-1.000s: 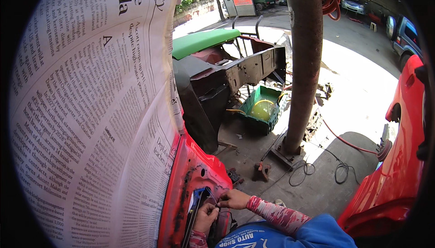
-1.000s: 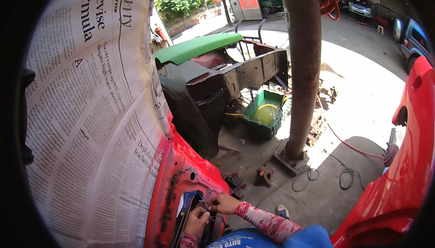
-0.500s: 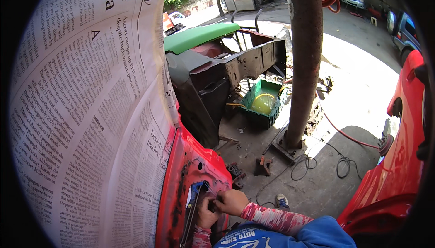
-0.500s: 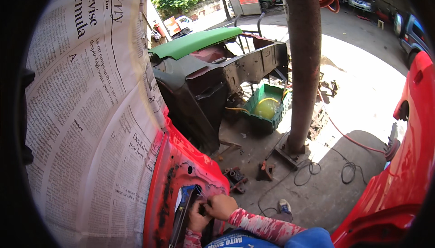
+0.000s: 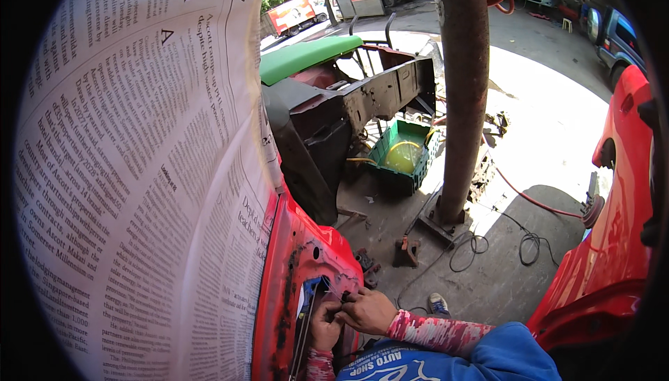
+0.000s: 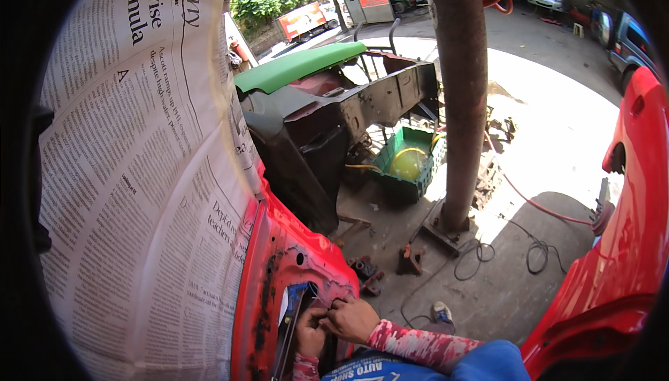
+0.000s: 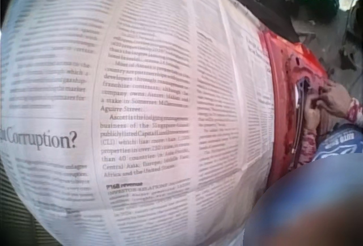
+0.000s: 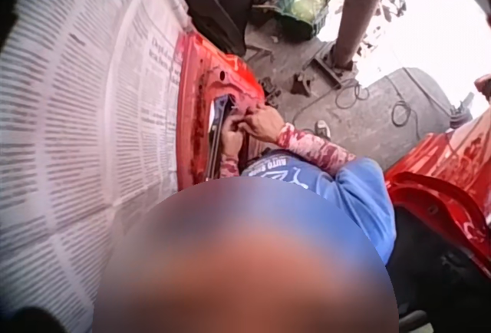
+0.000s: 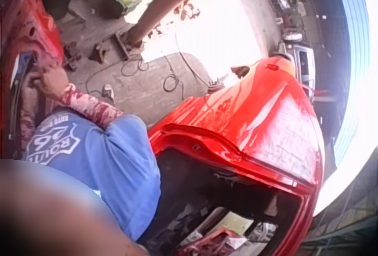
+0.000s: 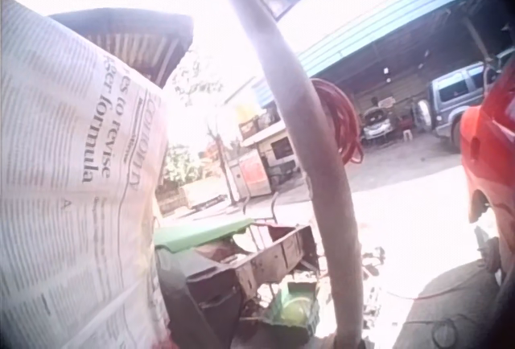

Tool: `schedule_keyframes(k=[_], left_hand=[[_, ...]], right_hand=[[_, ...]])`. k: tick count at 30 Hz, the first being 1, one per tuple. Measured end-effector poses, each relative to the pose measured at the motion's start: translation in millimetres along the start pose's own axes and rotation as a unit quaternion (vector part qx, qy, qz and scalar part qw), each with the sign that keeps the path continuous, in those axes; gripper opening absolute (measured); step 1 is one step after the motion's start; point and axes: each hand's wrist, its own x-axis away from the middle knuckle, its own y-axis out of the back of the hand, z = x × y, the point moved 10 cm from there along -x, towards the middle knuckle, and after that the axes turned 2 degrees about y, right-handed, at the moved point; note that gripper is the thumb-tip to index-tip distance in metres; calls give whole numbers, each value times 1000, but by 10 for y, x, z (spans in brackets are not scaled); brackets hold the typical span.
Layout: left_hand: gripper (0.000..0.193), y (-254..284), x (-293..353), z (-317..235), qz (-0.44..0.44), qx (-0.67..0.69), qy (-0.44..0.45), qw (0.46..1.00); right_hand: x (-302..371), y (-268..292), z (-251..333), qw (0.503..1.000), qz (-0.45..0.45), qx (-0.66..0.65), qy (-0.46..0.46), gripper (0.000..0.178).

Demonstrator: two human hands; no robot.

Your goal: The person works on the interior of a red car door, using pliers to manipulate wires and components inside the door panel. The person repeatedly adjusts and pulls wires, occasionally repositioning the door and reaching into the door cavity to continue the repair.

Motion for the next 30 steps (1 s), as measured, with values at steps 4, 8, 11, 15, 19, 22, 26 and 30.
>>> schedule_keyframes(k=[4, 8, 11, 15, 19, 22, 26, 30], left_hand=[[10, -10, -7, -109, -4, -39, -4, 999], [9, -6, 1, -78, -15, -30, 51, 998], [9, 8, -3, 16, -18, 24, 80, 996], [10, 63, -41, -31, -25, -74, 27, 997], [7, 59, -38, 33, -29, -42, 57, 997], [7, 45, -48, 56, -44, -95, 74, 992], [7, 32, -98, -51, -92, -226, 22, 969], [9, -10, -146, -207, -120, -340, -45, 932]], right_hand=[[76, -137, -157, 991, 48, -106, -71, 31], [83, -136, -252, 990, 45, -124, -57, 30], [158, -186, -401, 981, 24, -149, -124, 31], [143, -292, -489, 956, -58, -252, -136, 35], [158, -645, -705, 919, -16, -321, -228, 36], [237, -708, -860, 914, 11, -286, -288, 34], [224, -646, -878, 916, 28, -286, -279, 32], [179, -547, -826, 936, 24, -248, -247, 31]])
